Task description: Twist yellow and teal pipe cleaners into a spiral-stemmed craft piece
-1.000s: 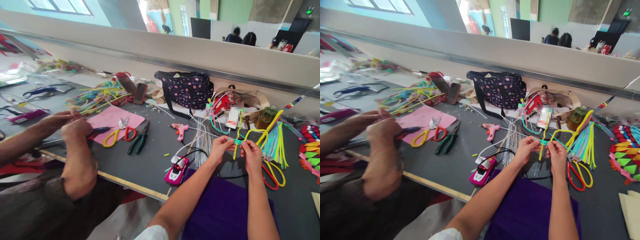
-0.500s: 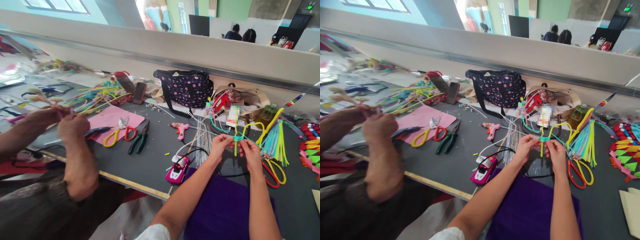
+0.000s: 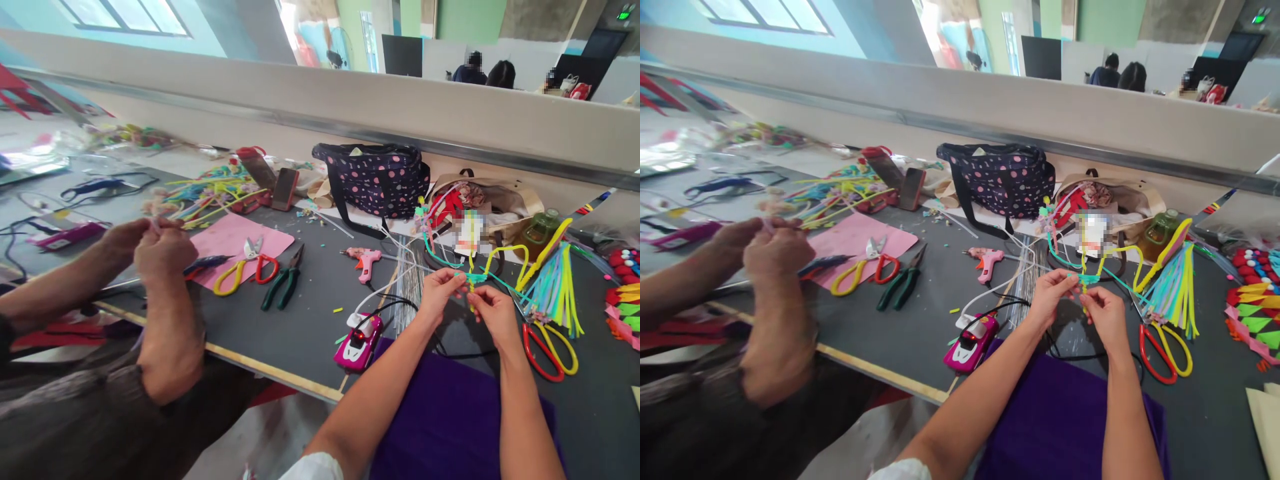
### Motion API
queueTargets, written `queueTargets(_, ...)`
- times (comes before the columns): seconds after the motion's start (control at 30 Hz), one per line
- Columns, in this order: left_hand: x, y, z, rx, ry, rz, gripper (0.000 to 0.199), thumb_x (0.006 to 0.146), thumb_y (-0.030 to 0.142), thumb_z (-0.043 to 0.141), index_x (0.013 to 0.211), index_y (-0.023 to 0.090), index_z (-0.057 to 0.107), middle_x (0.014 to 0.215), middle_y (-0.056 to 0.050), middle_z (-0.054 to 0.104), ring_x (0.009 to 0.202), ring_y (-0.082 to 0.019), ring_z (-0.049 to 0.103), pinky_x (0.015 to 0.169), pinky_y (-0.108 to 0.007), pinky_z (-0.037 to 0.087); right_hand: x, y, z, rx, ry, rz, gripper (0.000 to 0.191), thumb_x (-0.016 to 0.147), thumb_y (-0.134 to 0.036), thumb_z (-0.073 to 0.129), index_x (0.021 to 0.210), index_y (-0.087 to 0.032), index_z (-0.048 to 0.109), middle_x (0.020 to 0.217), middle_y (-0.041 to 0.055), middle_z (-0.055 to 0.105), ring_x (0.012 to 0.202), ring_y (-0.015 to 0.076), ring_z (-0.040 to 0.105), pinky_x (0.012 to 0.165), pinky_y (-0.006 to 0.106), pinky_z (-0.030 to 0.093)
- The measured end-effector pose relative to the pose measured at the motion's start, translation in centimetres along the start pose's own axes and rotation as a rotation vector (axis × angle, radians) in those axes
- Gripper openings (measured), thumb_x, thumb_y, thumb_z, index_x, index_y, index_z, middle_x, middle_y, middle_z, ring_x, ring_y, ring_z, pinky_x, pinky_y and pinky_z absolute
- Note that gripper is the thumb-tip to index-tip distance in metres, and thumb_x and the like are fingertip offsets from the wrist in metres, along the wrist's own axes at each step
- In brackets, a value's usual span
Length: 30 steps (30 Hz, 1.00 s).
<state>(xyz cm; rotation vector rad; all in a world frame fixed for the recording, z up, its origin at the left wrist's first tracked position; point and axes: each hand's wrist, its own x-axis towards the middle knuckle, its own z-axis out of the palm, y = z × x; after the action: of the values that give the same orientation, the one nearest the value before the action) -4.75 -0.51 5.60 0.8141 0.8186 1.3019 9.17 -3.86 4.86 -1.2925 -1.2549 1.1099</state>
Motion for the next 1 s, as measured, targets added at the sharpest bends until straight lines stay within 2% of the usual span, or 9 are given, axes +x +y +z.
queueTargets(0.13,0.1,-0.2,0.0,-0.033,-0.067,-0.051,0.035,0.063,0.037,0.082,0.086,0.013,0.071,0.067,-0.001,0.064,0.057,-0.010,0.057,0.048,-0.020,0.042,-0.2,-0.5,0.4,0.011,-0.008,0.006,0.028,0.072,-0.046,0.072,0.074,-0.019,0.067,0.057,-0.0026,0.057,0.046,0.0101,0.048,0.040,0.021,0.040)
queueTargets(0.33,0.0,-0.3,0.0,-0.007,-0.048,-0.017,0.031,0.061,0.038,0.083,0.073,0.012,0.070,0.058,0.001,0.060,0.050,-0.007,0.050,0.048,-0.020,0.040,-0.3,-0.9,0.8,0.025,-0.048,0.031,0.029,0.071,-0.046,0.073,0.072,-0.018,0.066,0.063,-0.0001,0.062,0.049,0.0104,0.052,0.042,0.021,0.045)
queueTargets(0.57,0.0,-0.2,0.2,-0.053,-0.059,-0.045,0.034,0.062,0.040,0.082,0.077,0.013,0.069,0.061,0.000,0.061,0.053,-0.008,0.053,0.047,-0.019,0.041,-0.5,-1.1,0.9,0.054,-0.034,0.027,0.032,0.069,-0.048,0.074,0.072,-0.018,0.066,0.058,-0.0014,0.059,0.048,0.0102,0.051,0.041,0.021,0.044)
queueTargets(0.73,-0.1,0.0,0.3,-0.082,-0.003,-0.044,0.038,0.063,0.045,0.081,0.081,0.013,0.069,0.070,-0.001,0.064,0.058,-0.010,0.059,0.047,-0.019,0.043,-0.5,-1.4,0.9,0.077,-0.018,0.045,0.033,0.069,-0.049,0.075,0.075,-0.017,0.066,0.059,-0.0014,0.059,0.048,0.0103,0.052,0.040,0.020,0.044)
queueTargets(0.9,-0.3,-0.1,0.4,-0.038,-0.046,-0.054,0.036,0.062,0.043,0.082,0.079,0.012,0.071,0.072,-0.004,0.067,0.060,-0.012,0.061,0.051,-0.021,0.048,-0.1,-1.3,0.5,0.224,0.166,0.023,0.034,0.072,-0.048,0.073,0.086,-0.018,0.065,0.064,-0.0013,0.061,0.048,0.0093,0.052,0.039,0.019,0.042)
queueTargets(1.0,-0.3,-0.3,0.4,-0.038,-0.080,-0.077,0.035,0.063,0.041,0.082,0.078,0.012,0.072,0.071,-0.004,0.068,0.059,-0.012,0.062,0.052,-0.022,0.049,0.0,-1.2,0.3,0.286,0.228,0.027,0.033,0.070,-0.047,0.075,0.082,-0.017,0.065,0.067,-0.0011,0.062,0.048,0.0080,0.050,0.039,0.019,0.042)
